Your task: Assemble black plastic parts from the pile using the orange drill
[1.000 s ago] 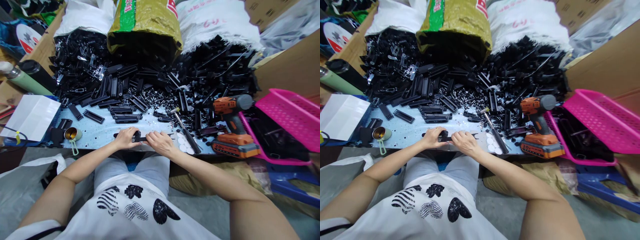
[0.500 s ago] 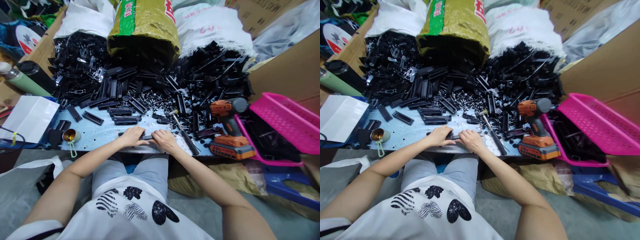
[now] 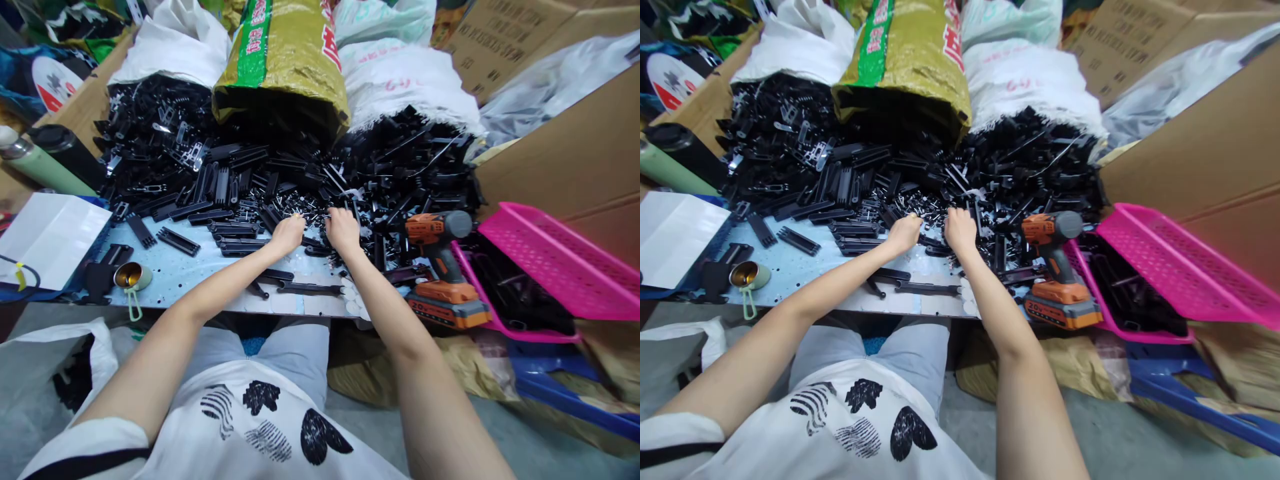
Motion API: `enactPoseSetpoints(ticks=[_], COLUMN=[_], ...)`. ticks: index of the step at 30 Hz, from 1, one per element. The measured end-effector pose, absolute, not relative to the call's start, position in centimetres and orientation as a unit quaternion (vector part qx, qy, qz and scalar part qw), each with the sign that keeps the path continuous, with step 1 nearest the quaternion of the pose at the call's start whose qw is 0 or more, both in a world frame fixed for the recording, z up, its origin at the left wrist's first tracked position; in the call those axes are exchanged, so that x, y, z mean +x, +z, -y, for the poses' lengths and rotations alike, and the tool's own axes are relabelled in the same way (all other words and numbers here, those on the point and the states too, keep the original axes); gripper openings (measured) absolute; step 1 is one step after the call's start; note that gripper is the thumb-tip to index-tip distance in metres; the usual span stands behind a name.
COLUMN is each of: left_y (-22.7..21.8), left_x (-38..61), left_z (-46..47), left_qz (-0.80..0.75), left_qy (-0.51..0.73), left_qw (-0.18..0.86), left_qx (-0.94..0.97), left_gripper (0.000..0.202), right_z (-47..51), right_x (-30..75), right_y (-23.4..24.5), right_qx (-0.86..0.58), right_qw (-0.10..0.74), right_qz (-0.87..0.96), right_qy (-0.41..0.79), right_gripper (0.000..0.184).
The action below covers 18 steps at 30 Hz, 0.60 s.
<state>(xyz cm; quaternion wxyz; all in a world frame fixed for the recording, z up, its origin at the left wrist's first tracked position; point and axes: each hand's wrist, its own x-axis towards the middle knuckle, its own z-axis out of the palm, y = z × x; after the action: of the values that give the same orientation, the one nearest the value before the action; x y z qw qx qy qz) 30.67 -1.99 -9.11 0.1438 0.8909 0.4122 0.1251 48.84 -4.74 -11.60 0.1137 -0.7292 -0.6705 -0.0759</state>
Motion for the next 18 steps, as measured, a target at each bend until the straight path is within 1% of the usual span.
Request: enactPoseSetpoints(ticks=[3, 4, 6, 7, 9, 13, 15, 18], left_y=[-9.0, -9.3, -10.2, -10.8, -12.1, -13.7, -13.8, -13.8], left_x=[24.0, 21.7, 17.8, 16.4, 14.8, 14.7, 15.0, 15.3], left_z=[5.3, 6.4, 8.7, 9.7, 11.2, 12.1, 11.8, 11.3], left_qz=[-0.407, -0.419, -0.446, -0.458, -0.474, -0.481, -0.479, -0.472], left_qy=[0.325, 0.376, 0.433, 0.444, 0.448, 0.453, 0.460, 0.459], left_qw=[0.159, 0.170, 0.205, 0.222, 0.243, 0.213, 0.189, 0.167], left_qx=[0.839, 0.809, 0.756, 0.738, 0.719, 0.720, 0.723, 0.734], left_gripper=[0.023, 0.021, 0.020, 0.020, 0.022, 0.023, 0.023, 0.023], right_z=[0.4, -0.4, -1.0, -0.9, 0.3, 5.1, 8.1, 12.2], right_x=[49.7, 49.9, 49.9, 49.9, 49.4, 47.0, 45.3, 42.9], right_y=[-12.2, -12.4, -12.4, -12.3, -11.5, -9.5, -8.8, -8.5], right_qx=[-0.746, -0.743, -0.738, -0.735, -0.720, -0.669, -0.642, -0.616], right_qw=[0.111, 0.114, 0.114, 0.116, 0.150, 0.243, 0.271, 0.313], right_qz=[0.655, 0.658, 0.664, 0.668, 0.677, 0.703, 0.716, 0.709], right_qy=[-0.047, -0.037, -0.022, -0.019, -0.012, 0.004, 0.039, 0.140], right_gripper=[0.021, 0.019, 0.016, 0.017, 0.020, 0.021, 0.020, 0.020])
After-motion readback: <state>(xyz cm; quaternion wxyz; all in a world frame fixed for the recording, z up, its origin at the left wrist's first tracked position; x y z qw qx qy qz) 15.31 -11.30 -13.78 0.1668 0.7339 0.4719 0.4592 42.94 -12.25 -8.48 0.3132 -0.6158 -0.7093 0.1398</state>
